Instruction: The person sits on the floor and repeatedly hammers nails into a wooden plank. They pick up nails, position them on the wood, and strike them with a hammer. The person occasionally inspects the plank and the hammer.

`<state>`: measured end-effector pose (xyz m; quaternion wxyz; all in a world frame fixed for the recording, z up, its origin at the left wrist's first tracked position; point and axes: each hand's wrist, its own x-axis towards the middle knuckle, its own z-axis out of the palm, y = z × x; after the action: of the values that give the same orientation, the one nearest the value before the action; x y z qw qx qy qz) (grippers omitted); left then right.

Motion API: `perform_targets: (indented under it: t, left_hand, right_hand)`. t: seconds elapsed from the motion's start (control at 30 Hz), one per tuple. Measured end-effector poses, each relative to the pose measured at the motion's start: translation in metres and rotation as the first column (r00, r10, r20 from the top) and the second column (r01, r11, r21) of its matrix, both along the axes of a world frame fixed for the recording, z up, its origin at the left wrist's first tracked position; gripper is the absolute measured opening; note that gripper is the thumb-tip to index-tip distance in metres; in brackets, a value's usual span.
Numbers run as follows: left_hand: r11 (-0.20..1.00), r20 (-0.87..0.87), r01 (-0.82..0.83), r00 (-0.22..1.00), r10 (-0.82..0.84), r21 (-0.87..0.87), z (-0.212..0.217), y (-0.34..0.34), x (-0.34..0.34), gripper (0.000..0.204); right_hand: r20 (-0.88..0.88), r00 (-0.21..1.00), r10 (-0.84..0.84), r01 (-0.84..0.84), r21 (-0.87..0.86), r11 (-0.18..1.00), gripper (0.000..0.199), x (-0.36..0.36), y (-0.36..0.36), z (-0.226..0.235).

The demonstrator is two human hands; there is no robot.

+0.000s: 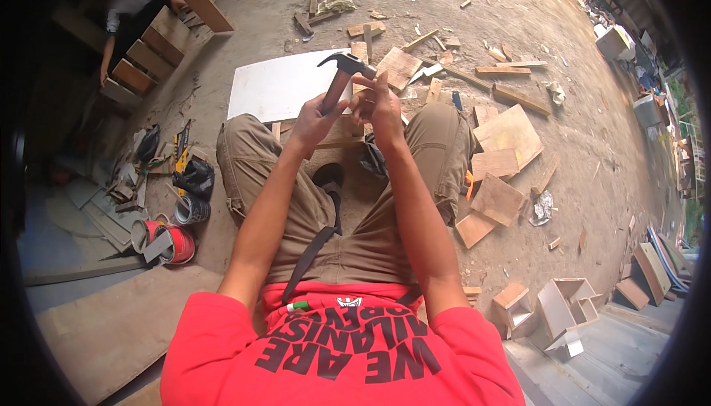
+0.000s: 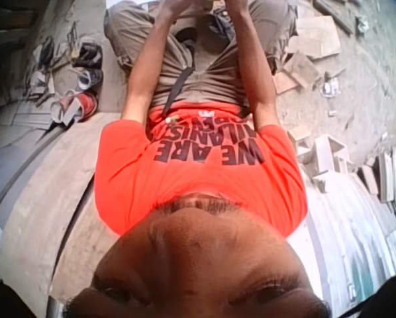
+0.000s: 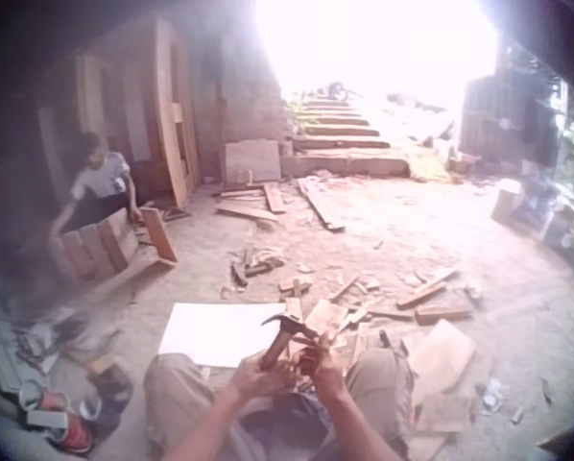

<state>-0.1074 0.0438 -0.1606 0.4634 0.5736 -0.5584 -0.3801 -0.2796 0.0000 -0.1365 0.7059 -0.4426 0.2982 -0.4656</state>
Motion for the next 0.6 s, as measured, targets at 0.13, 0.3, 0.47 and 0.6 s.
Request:
perform_targets:
  t: [0.13,0.3,0.47,0.6]
  left_hand:
    - [0.983,-0.389,0.021,0.920,0.054,0.185,0.014,0.007,-0.014,0.030]
    - [0.939,-0.740,-0.015,0.612,0.280,0.344,0.014,-0.001,-0.001,0.034]
    - [0.923,-0.800,-0.187,0.461,0.385,0.336,-0.010,-0.005,0.022,0.047]
    - [0.924,-0.752,-0.268,0.539,0.380,0.274,-0.004,-0.004,0.006,0.055]
  right_hand:
    - [0.000,1.000,0.003,-0.003,0.014,1.000,0.062,0.005,0.003,-0.002]
    - [-0.495,0.774,-0.395,0.317,-0.237,0.918,0.043,0.017,-0.031,-0.059]
    - [-0.786,0.304,-0.538,0.072,-0.544,0.836,0.076,0.043,-0.030,-0.081]
    - [-0.905,0.186,-0.382,0.047,-0.381,0.924,0.069,0.034,-0.035,-0.095]
